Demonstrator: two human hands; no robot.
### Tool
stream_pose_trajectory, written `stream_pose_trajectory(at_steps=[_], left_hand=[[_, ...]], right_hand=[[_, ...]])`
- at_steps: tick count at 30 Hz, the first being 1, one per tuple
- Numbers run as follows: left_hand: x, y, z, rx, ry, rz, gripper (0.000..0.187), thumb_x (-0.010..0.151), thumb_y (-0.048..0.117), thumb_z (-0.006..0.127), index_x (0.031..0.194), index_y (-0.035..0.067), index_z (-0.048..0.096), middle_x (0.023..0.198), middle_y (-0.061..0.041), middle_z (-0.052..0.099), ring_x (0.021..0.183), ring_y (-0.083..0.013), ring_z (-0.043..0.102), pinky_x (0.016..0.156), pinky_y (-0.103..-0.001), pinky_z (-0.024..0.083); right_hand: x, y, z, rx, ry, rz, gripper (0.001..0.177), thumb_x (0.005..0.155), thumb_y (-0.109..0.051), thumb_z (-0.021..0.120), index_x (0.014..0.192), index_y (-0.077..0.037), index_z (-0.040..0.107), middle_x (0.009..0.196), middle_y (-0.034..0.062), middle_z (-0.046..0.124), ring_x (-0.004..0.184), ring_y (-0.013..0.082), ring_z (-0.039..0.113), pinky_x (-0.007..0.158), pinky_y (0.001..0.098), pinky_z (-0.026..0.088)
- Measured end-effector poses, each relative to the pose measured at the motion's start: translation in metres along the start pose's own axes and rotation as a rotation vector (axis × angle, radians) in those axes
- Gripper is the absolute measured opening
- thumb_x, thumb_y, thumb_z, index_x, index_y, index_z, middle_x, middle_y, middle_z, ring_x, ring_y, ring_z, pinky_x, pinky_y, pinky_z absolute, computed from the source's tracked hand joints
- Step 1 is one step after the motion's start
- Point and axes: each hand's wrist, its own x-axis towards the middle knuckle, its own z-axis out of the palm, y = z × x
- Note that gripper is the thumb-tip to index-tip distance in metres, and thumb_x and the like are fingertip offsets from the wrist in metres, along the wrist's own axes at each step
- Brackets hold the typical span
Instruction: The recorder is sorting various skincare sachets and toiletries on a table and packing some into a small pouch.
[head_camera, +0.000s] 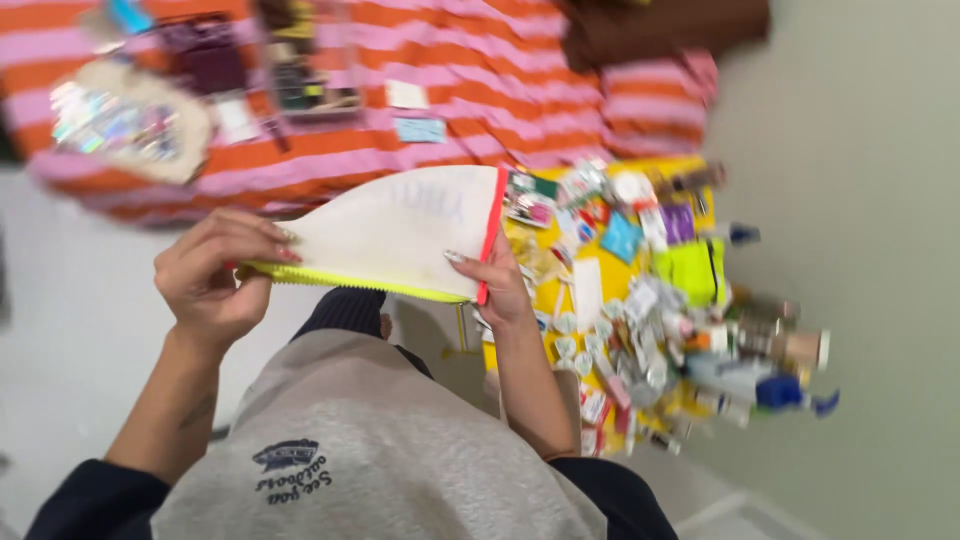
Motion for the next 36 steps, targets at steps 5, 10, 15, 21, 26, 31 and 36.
stream_pose_trajectory(at_steps=[5,10,15,21,26,31,36], left_hand=[[-0.013,0.064,-0.071,0.096,0.143,-0.169,0.022,0.077,-0.013,0.06,0.094,-0.002,0.067,0.097,-0.014,0.071,0.097,-0.0222,0.07,0.083,-0.029,0.058],[-0.082,-0.003,-0.132,0.088,0.229,-0.532,0.013,0.093,0.004,0.068,0.104,-0.004,0.069,0.099,-0.013,0.071,0.091,-0.0166,0.066,0.084,-0.027,0.053],[-0.06,-0.005,-0.204,-0.46,0.48,-0.836,0.026,0.105,0.021,0.062,0.112,-0.003,0.066,0.105,-0.009,0.069,0.093,-0.0121,0.064,0.086,-0.027,0.051],[-0.054,-0.001,-0.307,-0.972,0.733,-1.223,0.039,0.098,0.037,0.055,0.117,0.007,0.07,0.11,-0.009,0.075,0.095,-0.0219,0.071,0.091,-0.036,0.056],[-0.086,0.004,-0.376,-1.184,0.865,-0.655,0.048,0.098,0.041,0.055,0.128,0.005,0.064,0.121,-0.014,0.073,0.111,-0.0276,0.07,0.101,-0.042,0.055],[-0.147,-0.001,-0.396,-0.886,0.961,-0.572,0.057,0.091,0.029,0.063,0.143,0.006,0.052,0.128,-0.012,0.069,0.114,-0.0237,0.069,0.1,-0.042,0.055],[-0.169,0.009,-0.415,-0.29,1.107,-0.637,0.078,0.076,0.0,0.08,0.145,0.006,0.045,0.127,-0.011,0.066,0.111,-0.0163,0.068,0.096,-0.036,0.057]], right_hand=[[0.012,0.008,0.074,-0.162,-0.251,0.022,0.084,0.085,0.013,0.069,0.159,-0.003,0.033,0.146,0.0132,0.055,0.133,0.0235,0.057,0.112,0.0384,0.049],[0.04,0.035,0.137,-0.091,-0.15,0.13,0.084,0.083,0.003,0.067,0.155,-0.014,0.028,0.142,0.0145,0.057,0.125,0.0242,0.062,0.101,0.0386,0.054],[0.072,0.075,0.233,-0.055,-0.314,0.323,0.054,0.096,-0.015,0.065,0.144,0.001,0.045,0.133,0.0192,0.066,0.112,0.0233,0.068,0.093,0.0327,0.059],[0.201,0.265,0.16,-0.433,-0.729,0.728,0.04,0.112,-0.027,0.07,0.113,0.012,0.064,0.104,0.0238,0.075,0.077,0.0177,0.059,0.062,0.025,0.047],[0.189,0.283,0.3,-0.451,-0.734,0.615,0.04,0.092,-0.003,0.072,0.13,0.005,0.062,0.121,0.0123,0.073,0.109,0.0225,0.069,0.099,0.0386,0.056],[0.223,0.305,0.404,-0.43,-0.868,0.612,0.038,0.093,-0.002,0.067,0.13,0.0,0.061,0.121,0.0098,0.073,0.11,0.0191,0.07,0.099,0.0353,0.055],[0.246,0.341,0.507,-0.639,-1.181,0.658,0.03,0.095,0.003,0.069,0.124,0.006,0.066,0.116,0.0131,0.075,0.103,0.02,0.072,0.094,0.036,0.058]])
